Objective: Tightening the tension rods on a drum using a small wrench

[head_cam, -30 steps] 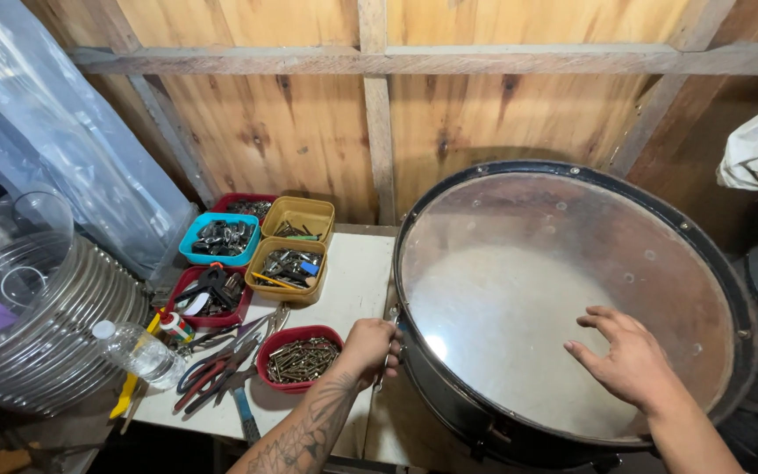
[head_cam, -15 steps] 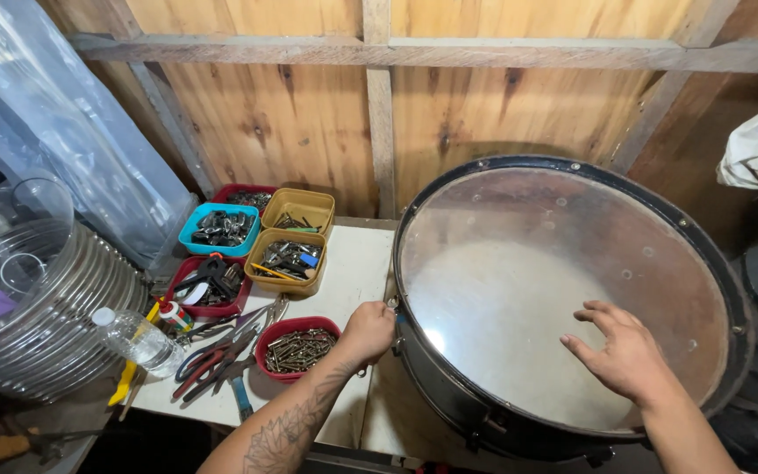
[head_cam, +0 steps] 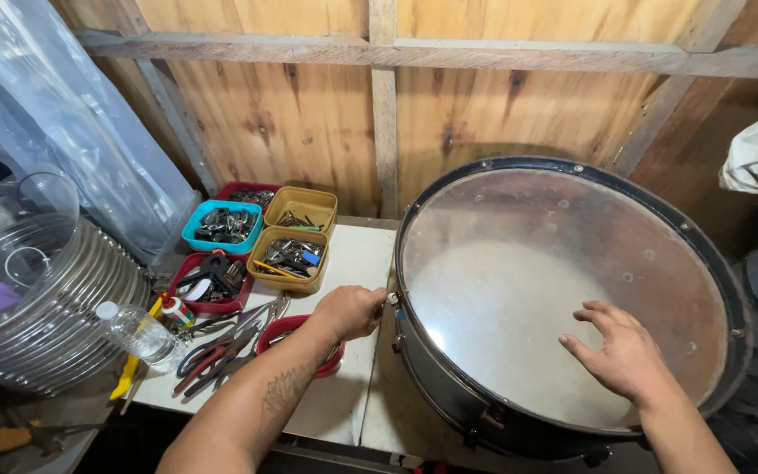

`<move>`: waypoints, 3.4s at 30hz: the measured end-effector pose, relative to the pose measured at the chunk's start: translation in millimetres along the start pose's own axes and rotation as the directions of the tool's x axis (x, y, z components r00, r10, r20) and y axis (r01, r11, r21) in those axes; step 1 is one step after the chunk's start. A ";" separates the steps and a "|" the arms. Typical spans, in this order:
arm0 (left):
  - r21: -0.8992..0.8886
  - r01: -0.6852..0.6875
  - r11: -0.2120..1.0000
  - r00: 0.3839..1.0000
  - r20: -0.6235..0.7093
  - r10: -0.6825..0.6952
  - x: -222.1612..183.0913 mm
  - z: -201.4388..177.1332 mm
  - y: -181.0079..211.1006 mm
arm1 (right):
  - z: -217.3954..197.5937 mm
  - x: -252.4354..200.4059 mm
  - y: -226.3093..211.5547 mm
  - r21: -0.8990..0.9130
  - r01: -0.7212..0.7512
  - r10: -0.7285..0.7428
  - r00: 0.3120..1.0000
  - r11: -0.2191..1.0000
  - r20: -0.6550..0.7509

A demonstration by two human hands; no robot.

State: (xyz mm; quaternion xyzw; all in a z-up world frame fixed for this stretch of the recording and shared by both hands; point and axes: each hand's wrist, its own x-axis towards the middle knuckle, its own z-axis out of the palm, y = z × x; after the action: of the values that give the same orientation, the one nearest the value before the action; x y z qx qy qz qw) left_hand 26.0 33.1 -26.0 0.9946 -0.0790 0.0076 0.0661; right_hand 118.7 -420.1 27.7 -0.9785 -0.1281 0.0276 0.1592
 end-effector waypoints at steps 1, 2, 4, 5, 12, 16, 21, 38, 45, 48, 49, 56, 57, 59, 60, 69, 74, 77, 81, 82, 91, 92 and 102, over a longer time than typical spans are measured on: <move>0.001 0.001 1.000 1.000 0.000 -0.001 -5.9 -9.7 8.2 | -5.4 -3.7 -6.3 0.001 0.001 -0.001 1.000 1.000 0.000; -0.017 0.062 0.998 0.996 0.058 -0.061 -11.5 -19.4 16.4 | -11.0 -7.0 -12.3 0.006 -0.031 0.030 0.998 1.000 0.047; -0.028 0.116 0.993 0.987 0.113 -0.112 -17.3 -32.8 31.5 | -18.0 -9.1 -16.8 0.012 -0.067 0.066 0.994 0.998 0.087; -0.189 0.218 0.957 0.975 0.089 -0.205 -21.8 -35.1 37.9 | -17.7 -9.4 -16.5 0.012 -0.073 0.072 0.994 0.997 0.087; -0.675 0.402 0.619 0.877 0.089 -0.472 -17.4 1.7 46.9 | -12.7 -5.0 -11.0 0.024 -0.045 0.044 0.998 0.999 0.052; -0.787 0.539 0.299 0.770 0.316 -0.555 -21.2 -39.0 81.6 | -7.1 -1.6 -5.5 0.018 -0.036 0.036 0.999 0.999 0.016; -0.818 0.432 -0.379 0.661 0.574 -0.484 -14.7 -25.5 96.8 | -2.5 1.1 0.0 0.025 -0.008 0.009 1.000 1.000 -0.004; -0.482 0.610 0.629 0.792 0.389 -0.470 -19.8 -87.2 102.0 | -9.9 -1.3 -4.4 0.030 -0.041 0.039 0.998 0.999 0.046; -0.038 0.193 0.980 0.945 0.278 -0.175 -3.8 -45.9 33.3 | -15.5 -4.9 -10.6 0.031 -0.067 0.065 0.996 0.997 0.064; 0.035 0.057 0.998 0.986 0.152 -0.062 4.3 -17.2 7.7 | -4.5 0.9 0.8 0.036 0.000 0.000 1.000 0.999 0.010; 0.035 0.061 0.998 0.986 0.152 -0.066 7.3 -4.6 2.4 | -3.6 1.7 1.6 0.036 0.004 -0.004 1.000 0.999 0.012; -0.129 0.345 0.930 0.938 0.012 -0.347 -25.6 -20.8 44.7 | -2.7 -1.7 -1.8 0.027 -0.005 0.006 1.000 1.000 -0.017; -0.247 0.517 0.819 0.855 0.103 -0.509 -38.0 -40.9 63.3 | -2.2 -2.7 -2.0 0.039 -0.007 0.009 0.999 0.999 -0.042; -0.421 0.618 0.664 0.777 0.196 -0.599 -61.7 -32.7 80.6 | 5.7 -7.7 2.3 0.067 0.043 -0.031 0.987 0.997 -0.159; -0.561 0.688 0.461 0.690 0.309 -0.655 -72.7 -28.5 89.5 | 8.9 -10.2 5.0 0.086 0.094 -0.068 0.960 0.992 -0.273; -0.595 0.667 0.447 0.732 0.414 -0.541 -110.5 45.5 135.8 | -2.6 -86.0 -20.6 -0.042 0.639 -0.516 0.578 0.768 -0.632; -0.702 0.261 0.663 0.895 -0.081 -0.438 -100.7 11.2 146.1 | 35.4 -125.8 11.1 -0.057 0.540 -0.440 0.615 0.840 -0.655; -0.586 -0.044 0.809 0.912 -0.353 -0.206 -85.8 -24.9 160.3 | 56.0 -150.6 16.5 -0.064 0.452 -0.376 0.647 0.890 -0.664; -0.409 -0.064 0.910 0.988 -0.153 0.001 -59.2 -50.3 165.5 | 68.6 -163.2 14.8 0.032 0.343 -0.248 0.736 0.939 -0.629; -0.409 -0.075 0.909 0.988 -0.155 0.012 -58.4 -49.3 168.3 | 71.9 -158.5 18.4 0.028 0.335 -0.242 0.734 0.942 -0.634; -0.497 -0.175 0.850 0.978 -0.189 0.091 -66.1 -29.5 206.3 | 82.1 -119.2 77.5 0.010 0.362 -0.220 0.588 0.932 -0.778; -0.512 -0.113 0.852 0.994 -0.057 0.097 -64.7 -37.2 221.5 | 78.0 -108.9 98.3 -0.008 0.379 -0.258 0.614 0.925 -0.746; -0.439 -0.408 0.800 0.898 -0.037 0.438 -14.4 -22.6 355.9 | -5.5 -36.4 196.0 0.042 0.061 -0.032 0.871 0.997 -0.491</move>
State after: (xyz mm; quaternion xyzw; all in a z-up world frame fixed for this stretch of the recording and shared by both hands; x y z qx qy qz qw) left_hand -44.6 -310.0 42.4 0.9110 -0.3008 -0.0289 0.2808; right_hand 131.5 -610.9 -29.0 -0.9454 -0.1063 -0.2214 0.2143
